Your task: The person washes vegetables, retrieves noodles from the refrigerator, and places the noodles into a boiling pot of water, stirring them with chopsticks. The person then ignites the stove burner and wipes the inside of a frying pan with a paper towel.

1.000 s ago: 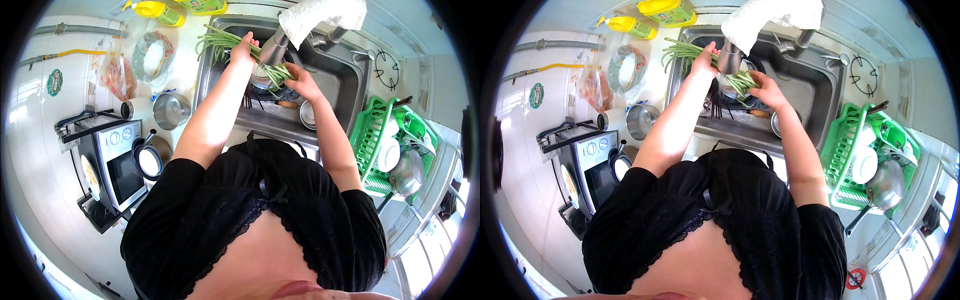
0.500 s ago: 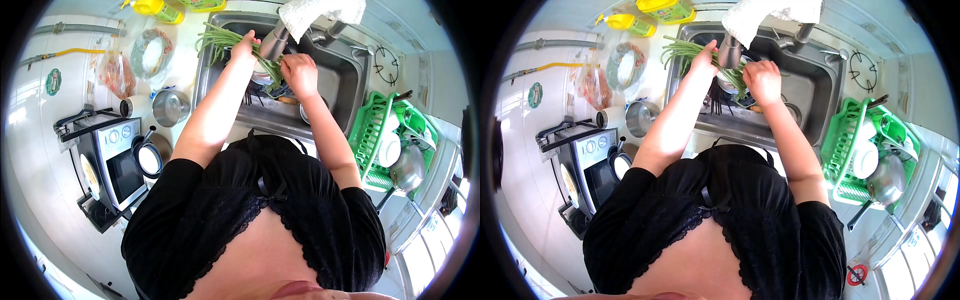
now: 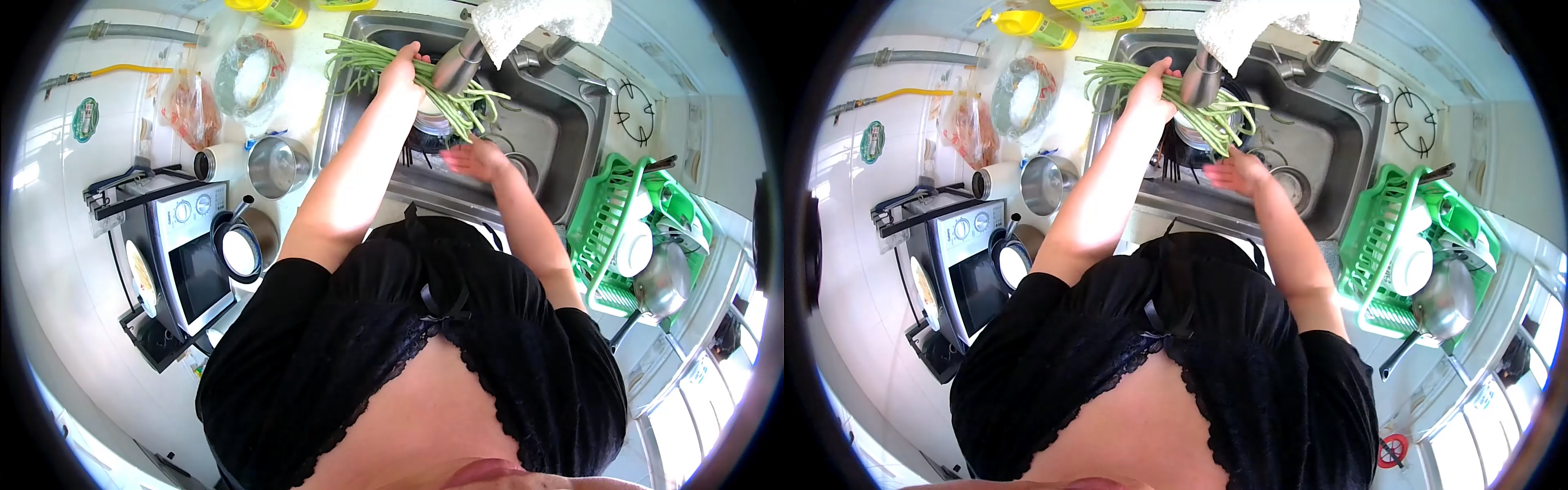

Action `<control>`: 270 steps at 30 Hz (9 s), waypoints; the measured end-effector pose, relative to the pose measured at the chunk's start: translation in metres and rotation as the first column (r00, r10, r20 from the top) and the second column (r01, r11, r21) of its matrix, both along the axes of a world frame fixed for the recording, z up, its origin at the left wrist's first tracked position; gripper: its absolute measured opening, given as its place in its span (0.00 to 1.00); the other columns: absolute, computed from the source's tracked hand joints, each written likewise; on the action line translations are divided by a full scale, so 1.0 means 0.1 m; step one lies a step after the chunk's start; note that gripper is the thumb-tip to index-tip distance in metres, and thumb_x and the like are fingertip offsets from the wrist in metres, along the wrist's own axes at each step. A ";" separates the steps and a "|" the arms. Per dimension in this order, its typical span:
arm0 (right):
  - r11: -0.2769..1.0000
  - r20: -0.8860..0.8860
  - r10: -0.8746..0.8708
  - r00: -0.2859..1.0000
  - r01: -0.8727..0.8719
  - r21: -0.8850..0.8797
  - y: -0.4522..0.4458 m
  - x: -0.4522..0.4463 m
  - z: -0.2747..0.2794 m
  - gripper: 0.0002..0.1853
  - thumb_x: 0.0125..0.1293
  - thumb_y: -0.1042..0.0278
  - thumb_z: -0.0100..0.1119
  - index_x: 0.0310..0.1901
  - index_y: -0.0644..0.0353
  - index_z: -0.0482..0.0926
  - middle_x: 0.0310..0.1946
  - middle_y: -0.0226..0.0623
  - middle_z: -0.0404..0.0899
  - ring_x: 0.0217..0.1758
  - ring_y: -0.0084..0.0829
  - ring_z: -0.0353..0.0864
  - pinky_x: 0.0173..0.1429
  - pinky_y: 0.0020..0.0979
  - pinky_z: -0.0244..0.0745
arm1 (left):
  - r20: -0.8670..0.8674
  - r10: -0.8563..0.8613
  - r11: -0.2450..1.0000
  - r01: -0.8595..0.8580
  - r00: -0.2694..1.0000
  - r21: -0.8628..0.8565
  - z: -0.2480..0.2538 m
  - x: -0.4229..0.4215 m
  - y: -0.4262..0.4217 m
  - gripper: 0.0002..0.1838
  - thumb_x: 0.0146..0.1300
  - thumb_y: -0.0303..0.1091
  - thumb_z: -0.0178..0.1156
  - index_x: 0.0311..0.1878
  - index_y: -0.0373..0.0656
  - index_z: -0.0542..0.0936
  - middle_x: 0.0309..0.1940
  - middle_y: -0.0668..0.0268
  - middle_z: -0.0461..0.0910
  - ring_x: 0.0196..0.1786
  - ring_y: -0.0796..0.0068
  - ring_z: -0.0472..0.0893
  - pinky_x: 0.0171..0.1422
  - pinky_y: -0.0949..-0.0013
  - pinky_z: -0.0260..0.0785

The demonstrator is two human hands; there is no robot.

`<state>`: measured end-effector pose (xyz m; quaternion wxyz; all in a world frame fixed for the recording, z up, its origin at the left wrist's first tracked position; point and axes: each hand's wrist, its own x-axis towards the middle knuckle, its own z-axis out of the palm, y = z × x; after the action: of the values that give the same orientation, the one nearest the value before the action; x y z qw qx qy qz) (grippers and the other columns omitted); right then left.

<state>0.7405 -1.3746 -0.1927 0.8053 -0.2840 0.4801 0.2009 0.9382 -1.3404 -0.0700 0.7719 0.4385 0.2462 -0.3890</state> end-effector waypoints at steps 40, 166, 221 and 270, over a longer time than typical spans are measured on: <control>0.087 -0.557 0.363 0.747 -0.622 -0.778 0.10 -0.15 -1.16 0.14 0.54 0.73 0.51 0.43 0.59 0.77 0.41 0.56 0.74 0.49 0.48 0.74 0.54 0.39 0.70 | 0.134 -0.395 0.870 0.417 0.909 -0.264 0.18 0.01 0.68 0.06 0.56 0.31 0.54 0.36 0.43 0.70 0.23 0.66 0.71 0.23 0.77 0.67 0.29 0.73 0.61; 0.624 0.400 0.425 0.812 0.057 -0.779 -0.37 0.98 0.73 0.28 0.55 0.50 0.63 0.49 0.65 0.71 0.37 0.30 0.74 0.38 0.22 0.71 0.49 0.27 0.67 | 0.432 -0.709 0.648 0.756 0.557 0.090 -0.55 -0.08 0.38 0.14 0.46 0.20 0.62 0.40 0.38 0.78 0.35 0.64 0.79 0.39 0.75 0.78 0.45 0.72 0.69; 0.640 0.332 0.567 0.754 -0.150 -0.754 -1.36 -0.12 1.16 0.37 0.43 0.74 0.52 0.61 0.70 0.62 0.60 0.42 0.64 0.65 0.33 0.60 0.66 0.31 0.52 | -0.253 -0.081 0.931 -0.017 0.964 -0.366 -0.78 -0.71 0.11 0.17 0.48 0.33 0.59 0.43 0.40 0.73 0.37 0.57 0.76 0.41 0.59 0.77 0.48 0.51 0.72; 0.091 0.341 0.907 -0.247 -0.675 -0.733 6.56 -0.44 0.54 0.11 0.62 0.68 0.52 0.41 0.66 0.75 0.31 0.36 0.78 0.29 0.24 0.78 0.30 0.23 0.71 | 0.424 0.885 0.372 -0.842 0.194 -0.391 0.98 -3.38 7.76 0.10 0.55 0.29 0.55 0.38 0.32 0.73 0.33 0.56 0.77 0.37 0.60 0.80 0.47 0.60 0.75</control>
<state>0.6967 -0.7181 -0.1384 0.5190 -0.6823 -0.2216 0.4648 0.6003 -0.5646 0.0278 0.9028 0.2902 0.1896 0.2547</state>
